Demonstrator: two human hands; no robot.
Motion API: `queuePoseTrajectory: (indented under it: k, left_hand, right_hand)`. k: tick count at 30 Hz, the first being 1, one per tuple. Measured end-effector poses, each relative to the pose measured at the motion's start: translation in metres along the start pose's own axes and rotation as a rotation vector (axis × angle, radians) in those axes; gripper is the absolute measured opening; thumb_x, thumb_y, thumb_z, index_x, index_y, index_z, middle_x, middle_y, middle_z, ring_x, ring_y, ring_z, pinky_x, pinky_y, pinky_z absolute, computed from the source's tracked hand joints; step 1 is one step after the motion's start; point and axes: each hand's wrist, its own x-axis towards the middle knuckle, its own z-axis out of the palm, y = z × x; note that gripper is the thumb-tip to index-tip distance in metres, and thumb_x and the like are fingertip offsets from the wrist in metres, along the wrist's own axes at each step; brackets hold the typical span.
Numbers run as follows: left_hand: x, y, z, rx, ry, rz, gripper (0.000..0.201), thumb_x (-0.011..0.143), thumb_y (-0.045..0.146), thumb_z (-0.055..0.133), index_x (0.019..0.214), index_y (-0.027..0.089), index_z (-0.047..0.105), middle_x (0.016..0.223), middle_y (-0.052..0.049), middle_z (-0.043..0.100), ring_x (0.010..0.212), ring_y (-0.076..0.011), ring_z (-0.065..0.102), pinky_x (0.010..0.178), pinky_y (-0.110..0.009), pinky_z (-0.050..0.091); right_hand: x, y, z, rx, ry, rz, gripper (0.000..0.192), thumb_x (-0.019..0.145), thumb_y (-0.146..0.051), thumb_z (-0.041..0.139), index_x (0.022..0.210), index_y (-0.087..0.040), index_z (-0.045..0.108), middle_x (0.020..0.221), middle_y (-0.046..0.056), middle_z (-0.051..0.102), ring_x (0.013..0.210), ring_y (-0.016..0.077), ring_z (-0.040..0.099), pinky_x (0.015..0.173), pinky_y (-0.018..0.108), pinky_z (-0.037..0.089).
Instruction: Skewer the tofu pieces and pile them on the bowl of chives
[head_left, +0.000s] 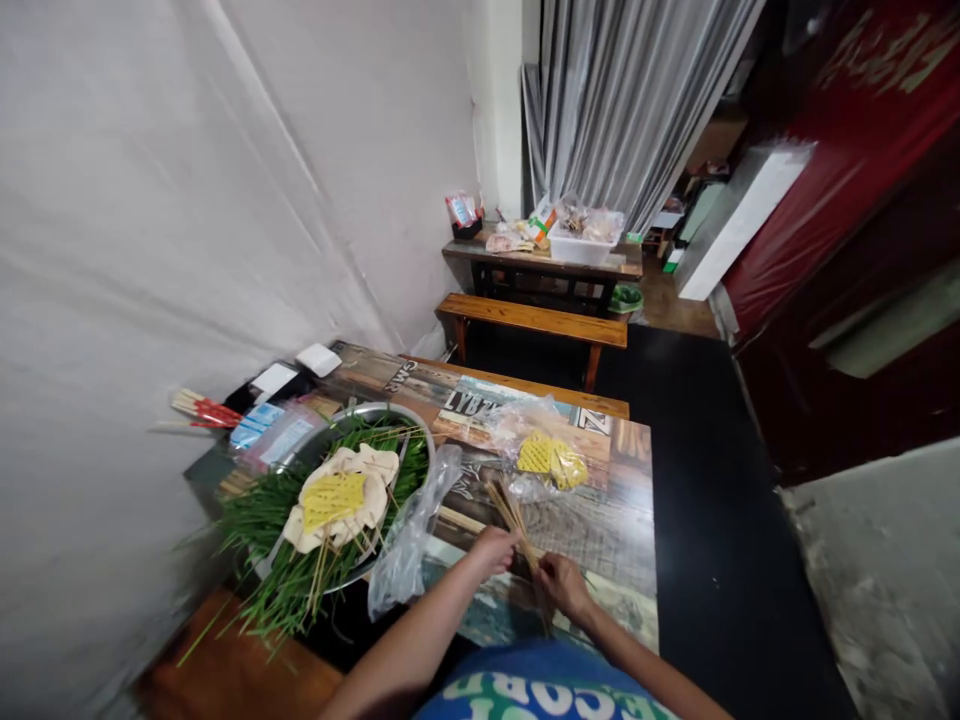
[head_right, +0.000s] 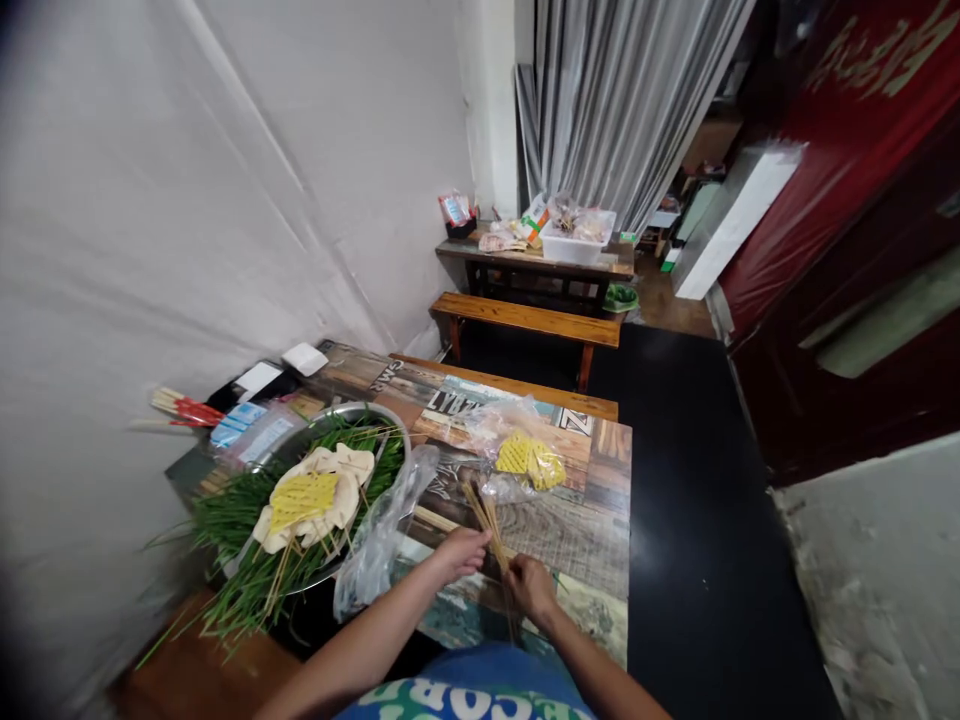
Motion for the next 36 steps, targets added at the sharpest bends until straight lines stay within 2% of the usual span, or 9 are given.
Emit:
queuePoseTrajectory:
  k: [3,6,10,15,22,30,36]
  left_hand:
    - [0.011,-0.019,0.011,-0.126,0.032,-0.051,0.020,0.064,0.028,0.069,0.069,0.017,0.053,0.063,-0.002,0.062,0.067,-0.0174,0.062,0.065,-0.030,0.046]
    - [0.015,-0.028,0.016,-0.266,0.041,-0.025,0.018,0.068,0.024,0.065,0.079,0.018,0.052,0.079,-0.004,0.064,0.078,-0.0158,0.062,0.072,-0.029,0.046]
    - [0.009,-0.039,0.020,-0.390,0.056,0.035,0.023,0.065,0.023,0.068,0.077,0.019,0.050,0.080,-0.002,0.063,0.076,-0.0136,0.061,0.073,-0.027,0.045]
    - [0.001,-0.051,0.020,-0.438,0.063,0.045,0.029,0.059,0.022,0.071,0.075,0.019,0.047,0.070,0.003,0.059,0.063,-0.0095,0.057,0.066,-0.024,0.044]
    - [0.001,-0.066,0.010,-0.371,0.068,0.038,0.027,0.054,0.017,0.070,0.075,0.018,0.053,0.068,0.002,0.058,0.059,-0.0099,0.054,0.055,-0.021,0.038]
    - [-0.005,-0.064,0.010,-0.320,0.066,0.074,0.022,0.054,0.019,0.068,0.072,0.017,0.054,0.065,0.001,0.058,0.059,-0.0119,0.055,0.056,-0.024,0.040]
    - [-0.008,-0.059,0.012,-0.294,0.096,0.061,0.020,0.058,0.018,0.065,0.075,0.018,0.054,0.063,0.002,0.057,0.057,-0.0119,0.054,0.055,-0.026,0.042]
  right_hand:
    - [-0.003,0.007,-0.013,0.076,-0.055,-0.092,0.020,0.087,-0.030,0.052,0.085,-0.012,0.061,0.080,0.000,0.064,0.072,0.0136,0.062,0.067,0.032,0.050]
    - [0.001,0.007,-0.032,0.134,-0.078,-0.191,0.020,0.086,-0.030,0.053,0.087,-0.012,0.061,0.082,0.001,0.064,0.075,0.0145,0.062,0.069,0.033,0.050]
    - [0.023,-0.006,-0.050,0.182,-0.050,-0.278,0.021,0.087,-0.030,0.051,0.097,-0.013,0.060,0.092,0.003,0.064,0.085,0.0164,0.061,0.077,0.037,0.048]
    - [0.046,-0.025,-0.041,0.163,-0.015,-0.243,0.018,0.086,-0.029,0.053,0.091,-0.013,0.061,0.091,0.003,0.064,0.081,0.0152,0.061,0.074,0.036,0.049]
    - [0.048,-0.035,-0.022,0.129,0.000,-0.175,0.018,0.087,-0.028,0.052,0.092,-0.013,0.060,0.088,0.002,0.064,0.072,0.0129,0.061,0.065,0.031,0.051]
    - [0.044,-0.057,-0.036,0.042,0.049,-0.141,0.019,0.087,-0.029,0.052,0.090,-0.013,0.061,0.086,0.001,0.064,0.071,0.0127,0.061,0.065,0.030,0.050]
    - [0.040,-0.075,-0.041,0.031,0.161,-0.095,0.018,0.086,-0.030,0.053,0.089,-0.014,0.060,0.086,0.001,0.063,0.072,0.0129,0.060,0.066,0.031,0.050]
